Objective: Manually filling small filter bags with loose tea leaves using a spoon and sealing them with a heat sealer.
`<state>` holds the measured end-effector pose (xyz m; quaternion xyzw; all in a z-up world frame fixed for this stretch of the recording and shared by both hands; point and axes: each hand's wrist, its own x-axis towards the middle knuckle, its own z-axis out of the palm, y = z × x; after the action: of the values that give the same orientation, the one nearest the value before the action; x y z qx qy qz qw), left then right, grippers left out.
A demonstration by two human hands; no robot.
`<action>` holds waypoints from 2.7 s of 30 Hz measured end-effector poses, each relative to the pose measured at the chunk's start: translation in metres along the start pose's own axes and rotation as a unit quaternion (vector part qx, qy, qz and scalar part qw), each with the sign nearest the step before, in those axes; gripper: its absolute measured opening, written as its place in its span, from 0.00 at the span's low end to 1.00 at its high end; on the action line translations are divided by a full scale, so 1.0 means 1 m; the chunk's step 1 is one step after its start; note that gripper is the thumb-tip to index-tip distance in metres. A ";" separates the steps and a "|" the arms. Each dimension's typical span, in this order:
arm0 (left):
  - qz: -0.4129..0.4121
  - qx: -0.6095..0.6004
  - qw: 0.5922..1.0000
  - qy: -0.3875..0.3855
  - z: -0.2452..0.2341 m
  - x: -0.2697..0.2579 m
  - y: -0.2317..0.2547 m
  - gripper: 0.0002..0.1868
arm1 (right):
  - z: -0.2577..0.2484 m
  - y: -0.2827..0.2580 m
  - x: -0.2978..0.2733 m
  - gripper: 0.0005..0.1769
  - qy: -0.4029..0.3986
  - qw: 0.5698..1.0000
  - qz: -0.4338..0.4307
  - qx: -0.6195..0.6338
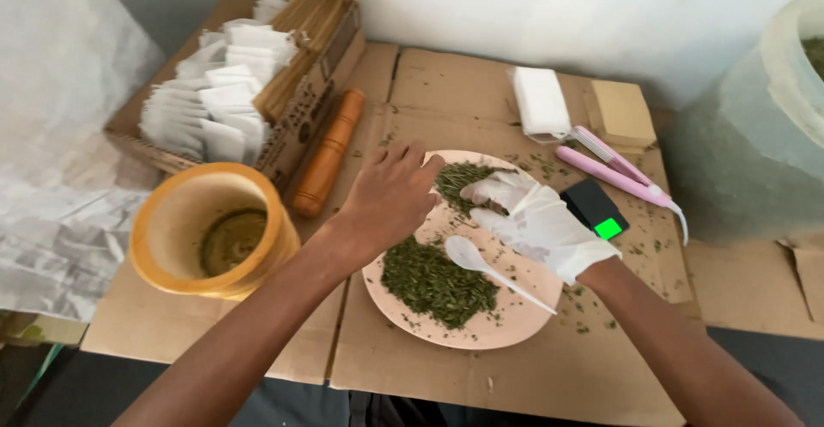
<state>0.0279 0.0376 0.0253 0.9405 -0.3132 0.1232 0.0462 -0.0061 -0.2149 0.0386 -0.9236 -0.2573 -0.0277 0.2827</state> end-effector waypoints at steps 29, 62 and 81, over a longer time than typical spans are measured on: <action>0.055 -0.069 0.987 0.134 0.160 0.252 0.083 0.09 | 0.015 0.255 0.028 0.18 0.246 0.937 0.093 -0.230; 0.071 -0.199 0.973 0.090 0.167 0.226 0.062 0.16 | 0.010 0.221 0.036 0.04 0.292 0.940 0.091 -0.151; 0.034 -0.173 0.981 0.085 0.159 0.220 0.070 0.17 | -0.034 0.172 0.035 0.14 0.193 0.883 0.363 0.227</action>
<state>0.1884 -0.1713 -0.0700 0.8935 -0.3562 0.1480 0.2299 0.1118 -0.3392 -0.0138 -0.8395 0.1566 -0.0412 0.5187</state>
